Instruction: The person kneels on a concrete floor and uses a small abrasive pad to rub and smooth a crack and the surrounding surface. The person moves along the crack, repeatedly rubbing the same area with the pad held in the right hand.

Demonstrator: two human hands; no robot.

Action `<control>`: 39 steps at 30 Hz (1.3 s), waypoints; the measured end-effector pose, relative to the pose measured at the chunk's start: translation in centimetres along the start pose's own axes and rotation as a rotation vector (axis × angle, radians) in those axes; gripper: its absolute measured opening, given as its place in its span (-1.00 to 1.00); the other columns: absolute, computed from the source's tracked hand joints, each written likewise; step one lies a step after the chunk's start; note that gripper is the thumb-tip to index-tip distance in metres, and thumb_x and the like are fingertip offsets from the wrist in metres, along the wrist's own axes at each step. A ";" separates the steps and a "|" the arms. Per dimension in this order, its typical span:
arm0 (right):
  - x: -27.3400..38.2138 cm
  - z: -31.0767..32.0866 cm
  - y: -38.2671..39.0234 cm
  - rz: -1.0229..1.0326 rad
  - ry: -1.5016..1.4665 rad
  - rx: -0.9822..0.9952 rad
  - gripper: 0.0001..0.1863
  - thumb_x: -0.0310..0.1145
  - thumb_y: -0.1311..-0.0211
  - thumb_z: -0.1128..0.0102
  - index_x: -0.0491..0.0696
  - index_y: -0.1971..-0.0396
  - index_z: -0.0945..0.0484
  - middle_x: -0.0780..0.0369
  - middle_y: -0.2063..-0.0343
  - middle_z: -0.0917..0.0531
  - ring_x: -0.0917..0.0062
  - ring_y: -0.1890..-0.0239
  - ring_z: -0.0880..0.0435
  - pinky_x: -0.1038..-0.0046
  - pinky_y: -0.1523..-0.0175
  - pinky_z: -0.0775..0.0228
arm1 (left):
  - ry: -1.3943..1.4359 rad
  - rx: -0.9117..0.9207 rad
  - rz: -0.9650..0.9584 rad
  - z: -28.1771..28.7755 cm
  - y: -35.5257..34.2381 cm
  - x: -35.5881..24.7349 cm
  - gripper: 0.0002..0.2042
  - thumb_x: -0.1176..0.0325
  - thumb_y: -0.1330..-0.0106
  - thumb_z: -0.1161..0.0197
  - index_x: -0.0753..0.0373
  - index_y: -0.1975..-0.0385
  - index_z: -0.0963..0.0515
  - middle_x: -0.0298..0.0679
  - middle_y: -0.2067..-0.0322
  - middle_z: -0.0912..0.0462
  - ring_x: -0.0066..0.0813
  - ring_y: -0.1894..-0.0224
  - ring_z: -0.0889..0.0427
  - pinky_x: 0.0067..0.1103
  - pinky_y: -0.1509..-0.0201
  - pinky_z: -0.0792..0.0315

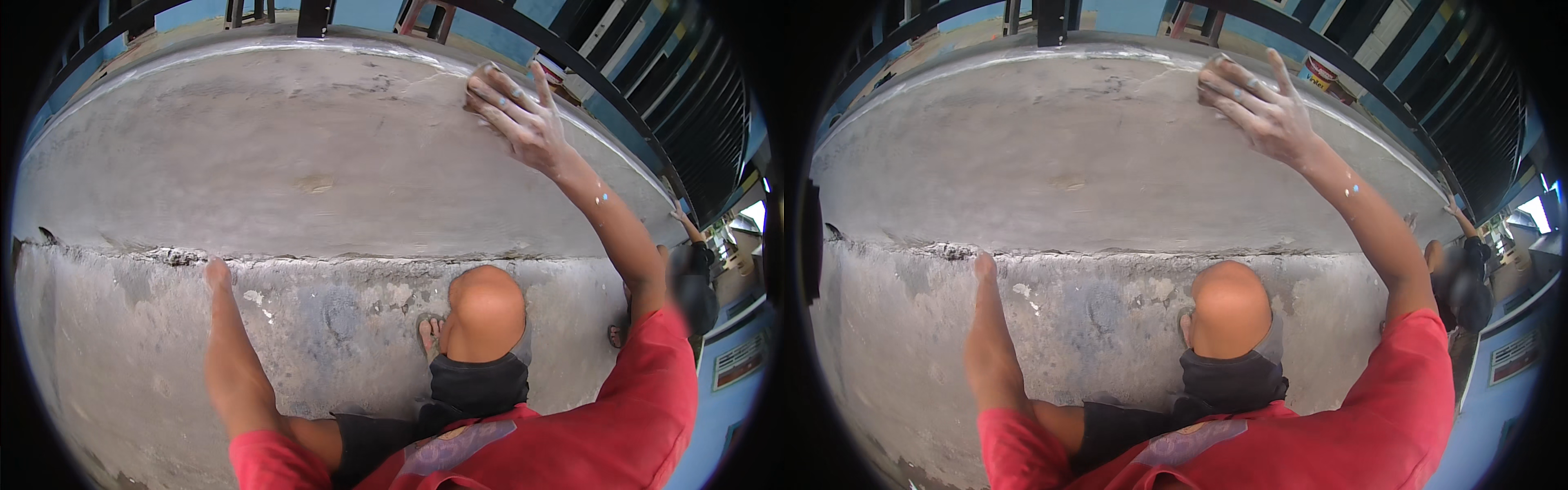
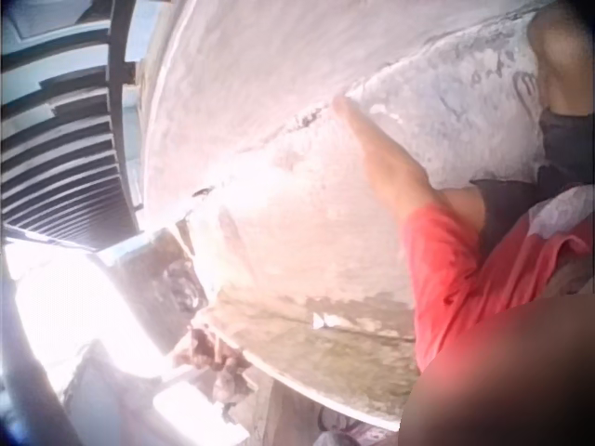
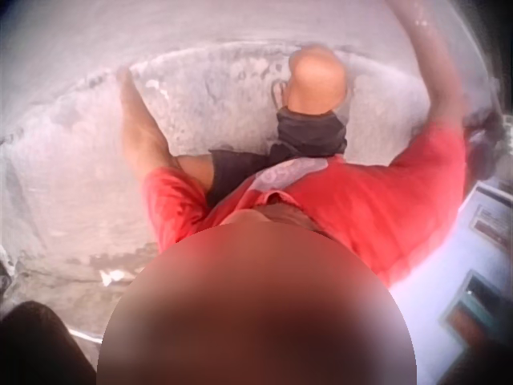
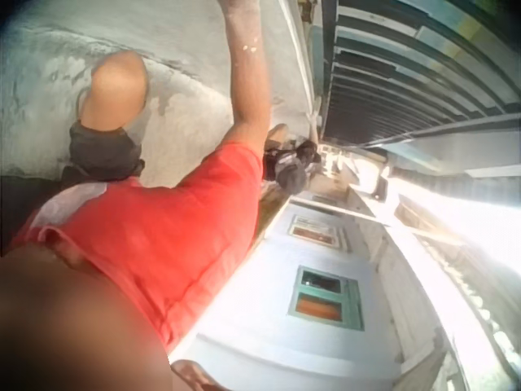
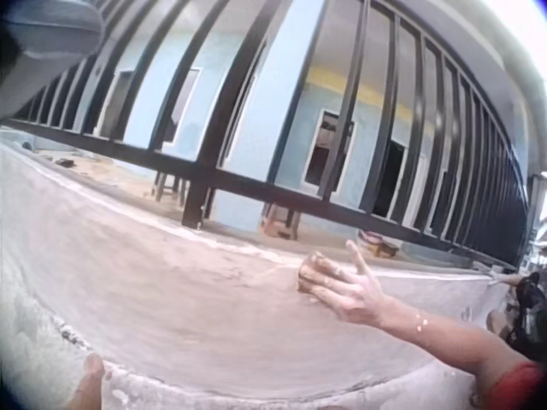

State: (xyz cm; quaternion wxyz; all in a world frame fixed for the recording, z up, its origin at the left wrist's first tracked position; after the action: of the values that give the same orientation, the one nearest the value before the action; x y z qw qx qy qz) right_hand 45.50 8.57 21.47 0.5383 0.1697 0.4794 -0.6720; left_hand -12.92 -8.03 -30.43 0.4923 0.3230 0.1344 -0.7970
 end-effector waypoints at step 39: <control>2.9 -0.8 -5.5 0.036 -0.027 -0.022 -0.70 -0.01 -0.38 -0.39 0.52 -0.08 -0.72 0.74 -0.50 -0.45 0.79 -0.63 -0.22 -0.06 -0.83 0.50 | -0.019 0.087 -0.046 -1.4 0.0 -1.0 -0.25 -0.10 -0.68 0.26 0.57 -0.12 -0.67 0.36 -0.14 -0.68 0.31 -0.36 -0.56 -0.04 -0.48 -0.34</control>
State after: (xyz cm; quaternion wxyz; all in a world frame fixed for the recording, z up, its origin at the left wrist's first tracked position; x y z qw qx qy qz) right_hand 39.30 7.33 21.47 0.5583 0.1633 0.4766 -0.6591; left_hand -12.07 -6.61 -30.88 0.4603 0.3335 0.1025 -0.8163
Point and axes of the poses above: each hand's wrist, its own y-axis away from the middle knuckle, its own z-axis out of the back of the hand, x = y × z, the point moved 2 cm from there along -y, towards the middle knuckle
